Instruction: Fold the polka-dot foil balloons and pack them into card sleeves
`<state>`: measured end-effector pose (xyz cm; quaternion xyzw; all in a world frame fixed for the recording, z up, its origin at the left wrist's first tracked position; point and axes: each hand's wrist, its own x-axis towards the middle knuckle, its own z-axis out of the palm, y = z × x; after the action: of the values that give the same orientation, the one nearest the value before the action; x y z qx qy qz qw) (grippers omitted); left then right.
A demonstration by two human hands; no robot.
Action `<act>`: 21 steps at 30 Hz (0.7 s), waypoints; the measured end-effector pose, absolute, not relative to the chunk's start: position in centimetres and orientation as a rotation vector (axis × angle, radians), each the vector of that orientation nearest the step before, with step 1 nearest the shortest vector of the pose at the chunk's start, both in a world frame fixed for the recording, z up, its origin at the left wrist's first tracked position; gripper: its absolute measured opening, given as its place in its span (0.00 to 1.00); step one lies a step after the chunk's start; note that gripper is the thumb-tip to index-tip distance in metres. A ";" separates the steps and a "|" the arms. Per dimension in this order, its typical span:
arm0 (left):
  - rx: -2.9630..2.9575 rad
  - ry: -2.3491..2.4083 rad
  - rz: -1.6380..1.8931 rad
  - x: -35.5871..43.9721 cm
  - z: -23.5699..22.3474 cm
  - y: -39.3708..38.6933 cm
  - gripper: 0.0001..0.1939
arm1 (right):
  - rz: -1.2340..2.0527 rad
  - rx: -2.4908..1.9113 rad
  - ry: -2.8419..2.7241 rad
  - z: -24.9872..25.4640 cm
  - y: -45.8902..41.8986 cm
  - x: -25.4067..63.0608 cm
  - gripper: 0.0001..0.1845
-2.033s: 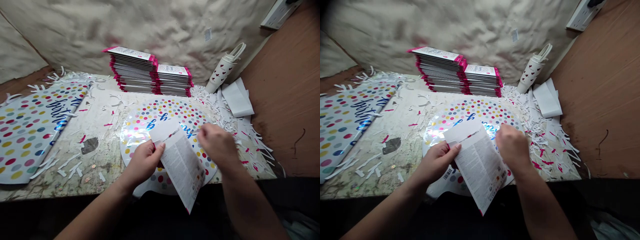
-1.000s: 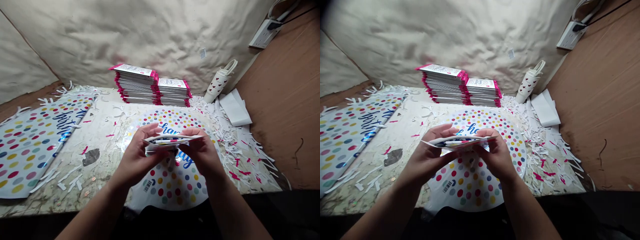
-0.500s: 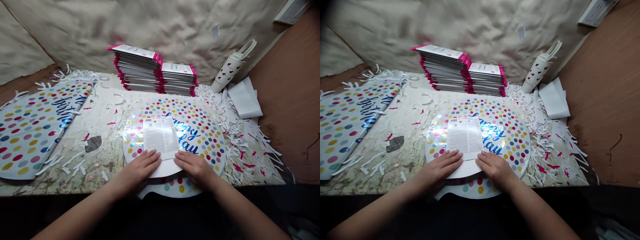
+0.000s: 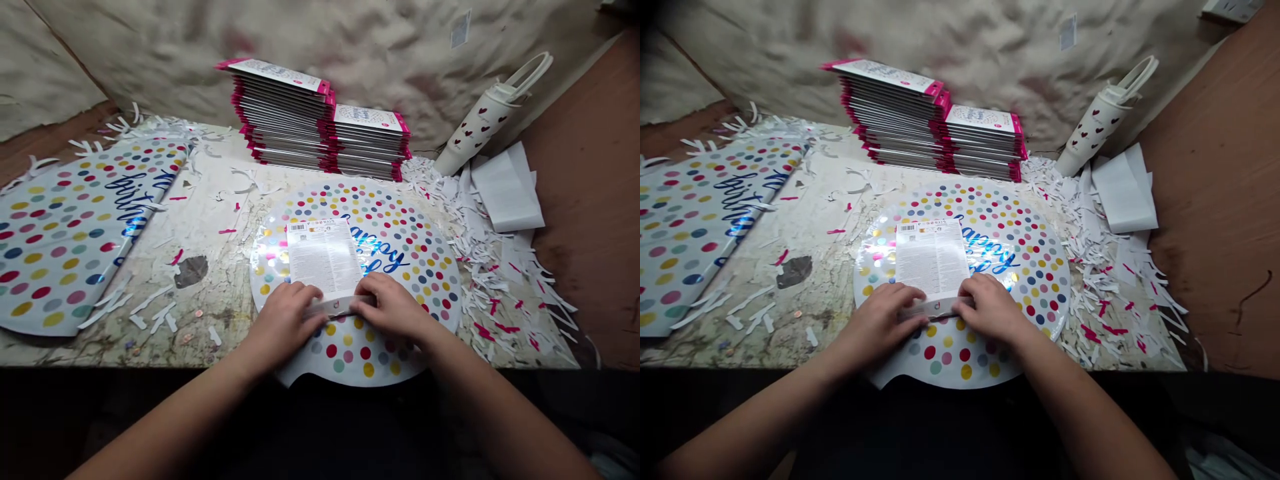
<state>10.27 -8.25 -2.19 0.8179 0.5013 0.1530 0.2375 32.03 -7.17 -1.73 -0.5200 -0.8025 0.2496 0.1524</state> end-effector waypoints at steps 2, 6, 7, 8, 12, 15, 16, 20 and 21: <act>2.342 1.215 0.431 10.3 -2.5 -8.6 0.07 | 0.718 -1.331 -2.397 -2.0 -7.5 31.8 0.08; 2.402 1.120 0.434 10.7 -3.1 -9.4 0.09 | 0.773 -1.171 -2.441 -2.4 -8.4 31.6 0.10; 2.388 1.170 0.417 11.0 -3.1 -9.5 0.08 | 0.787 -1.200 -2.426 -2.4 -8.5 31.5 0.08; 2.370 1.234 0.395 11.3 -3.0 -9.4 0.07 | 0.794 -1.254 -2.405 -2.3 -8.5 31.3 0.06; 2.344 1.472 0.316 12.2 -2.5 -8.6 0.08 | 0.638 -1.573 -2.312 -2.2 -8.0 30.6 0.06; 2.349 1.547 0.315 11.1 -2.3 -7.8 0.10 | 0.383 -1.499 -2.428 -2.3 -7.7 30.7 0.10; 2.320 1.568 0.329 10.4 -2.3 -7.6 0.11 | 0.335 -1.414 -2.481 -2.3 -7.7 30.9 0.11; 2.129 1.712 0.539 7.2 -1.8 -7.7 0.12 | 0.272 -1.259 -2.648 -2.5 -8.7 31.4 0.21; 2.053 1.727 0.606 6.7 -1.5 -8.1 0.11 | 0.225 -1.281 -2.696 -2.5 -9.3 31.3 0.23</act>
<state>6.70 -8.14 -1.51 0.7323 0.6158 0.2162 0.1943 31.29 -9.27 -2.53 -0.4267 -0.8983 0.0748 0.0740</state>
